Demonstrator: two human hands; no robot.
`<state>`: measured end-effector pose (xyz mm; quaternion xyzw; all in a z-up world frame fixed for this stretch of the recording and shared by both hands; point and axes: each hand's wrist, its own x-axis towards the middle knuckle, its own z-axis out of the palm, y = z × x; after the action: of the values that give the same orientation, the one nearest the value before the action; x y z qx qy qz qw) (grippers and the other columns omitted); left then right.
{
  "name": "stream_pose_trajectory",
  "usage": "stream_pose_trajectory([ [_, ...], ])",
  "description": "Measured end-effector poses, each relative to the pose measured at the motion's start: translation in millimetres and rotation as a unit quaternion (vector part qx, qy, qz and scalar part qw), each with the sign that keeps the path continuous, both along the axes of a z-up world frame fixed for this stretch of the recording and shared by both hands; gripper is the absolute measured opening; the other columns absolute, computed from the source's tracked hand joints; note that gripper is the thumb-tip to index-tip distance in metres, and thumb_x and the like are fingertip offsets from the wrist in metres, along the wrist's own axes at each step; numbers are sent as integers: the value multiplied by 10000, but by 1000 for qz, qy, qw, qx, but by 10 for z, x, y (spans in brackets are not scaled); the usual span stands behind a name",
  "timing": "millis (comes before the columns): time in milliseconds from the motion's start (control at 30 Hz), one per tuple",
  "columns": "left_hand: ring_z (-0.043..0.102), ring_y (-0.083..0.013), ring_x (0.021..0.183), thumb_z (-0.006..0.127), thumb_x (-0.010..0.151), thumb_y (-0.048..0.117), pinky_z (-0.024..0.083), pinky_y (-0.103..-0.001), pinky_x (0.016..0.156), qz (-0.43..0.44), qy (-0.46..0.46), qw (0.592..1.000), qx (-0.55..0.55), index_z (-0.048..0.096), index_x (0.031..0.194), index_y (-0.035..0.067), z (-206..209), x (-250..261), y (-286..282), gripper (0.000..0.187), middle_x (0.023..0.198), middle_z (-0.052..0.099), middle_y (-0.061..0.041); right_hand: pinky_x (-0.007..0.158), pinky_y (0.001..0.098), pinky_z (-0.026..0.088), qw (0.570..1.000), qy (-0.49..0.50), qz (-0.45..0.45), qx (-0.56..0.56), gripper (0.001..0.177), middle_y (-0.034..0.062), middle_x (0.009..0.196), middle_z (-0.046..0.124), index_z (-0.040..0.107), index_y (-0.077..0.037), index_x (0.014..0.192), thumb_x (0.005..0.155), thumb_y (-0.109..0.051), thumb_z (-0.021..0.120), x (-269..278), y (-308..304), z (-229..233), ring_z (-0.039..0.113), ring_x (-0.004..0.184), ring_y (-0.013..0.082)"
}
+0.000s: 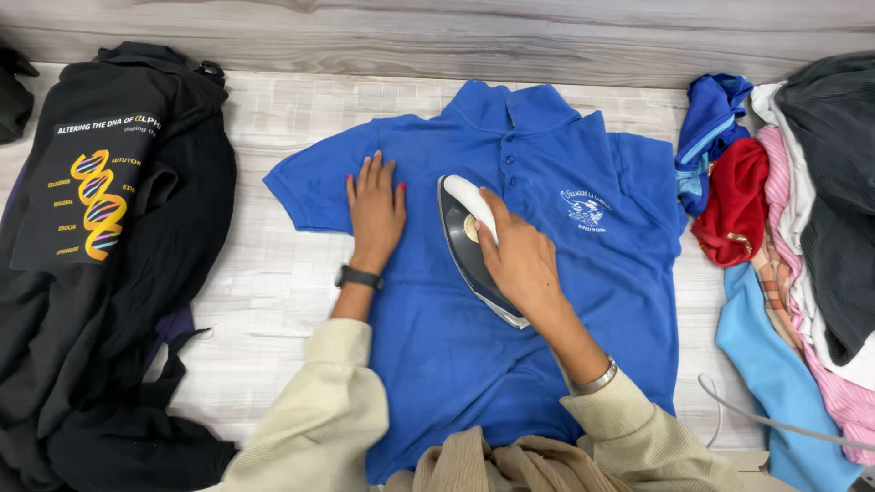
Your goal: The person irons a blue polo shirt on a table, smoothing the fabric with one hand while moving the iron with the other. After finishing the polo, the person switches to a blue sleeveless top, irons it, and then folds it.
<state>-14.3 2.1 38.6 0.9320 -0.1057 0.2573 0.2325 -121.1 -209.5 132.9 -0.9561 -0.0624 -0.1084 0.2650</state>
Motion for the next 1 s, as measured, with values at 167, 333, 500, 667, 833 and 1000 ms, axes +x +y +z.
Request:
stream_pose_trajectory([
  [167,256,-313,1555,474,1065,260,71,-637,1240,39,64,997,22,475,1538,74,-228,-138,-46,509,1662,344,-143,659,581,516,1000,-15,13,-8,470,257,892,716,494,-123,1462,1017,-263,550,335,149,-48,691,779,471],
  [333,268,-321,1547,467,1069,243,93,-642,1232,47,38,998,20,479,1540,62,-278,-89,-32,505,1658,350,-151,657,587,516,998,-55,-8,-14,453,249,863,721,506,-105,1429,1012,-266,581,1038,391,-184,696,761,466],
  [500,279,-298,1541,473,1060,257,106,-632,1233,51,43,997,49,484,1541,122,-319,24,70,500,1652,359,-106,694,580,533,997,-75,-2,-4,445,250,877,728,517,-105,1410,1011,-286,594,1503,479,-234,706,786,464],
  [667,290,-290,1531,459,1066,256,112,-633,1220,11,54,997,62,501,1533,182,-274,235,324,474,1640,380,-73,717,594,522,997,-45,64,-7,487,283,874,712,518,-129,1439,988,-287,617,1081,292,-97,682,795,499],
  [833,299,-287,1534,449,1091,266,129,-620,1234,0,59,997,52,499,1534,169,-255,178,281,457,1644,386,-76,724,550,545,989,-46,135,35,477,241,1026,731,530,-139,1454,1002,-281,581,276,78,31,698,861,456],
  [1000,292,-286,1540,449,1082,244,130,-613,1240,4,65,997,42,494,1534,148,-180,129,247,464,1642,392,-80,702,542,543,993,25,104,46,469,225,1006,744,562,-160,1429,983,-301,584,97,108,192,703,849,444],
])
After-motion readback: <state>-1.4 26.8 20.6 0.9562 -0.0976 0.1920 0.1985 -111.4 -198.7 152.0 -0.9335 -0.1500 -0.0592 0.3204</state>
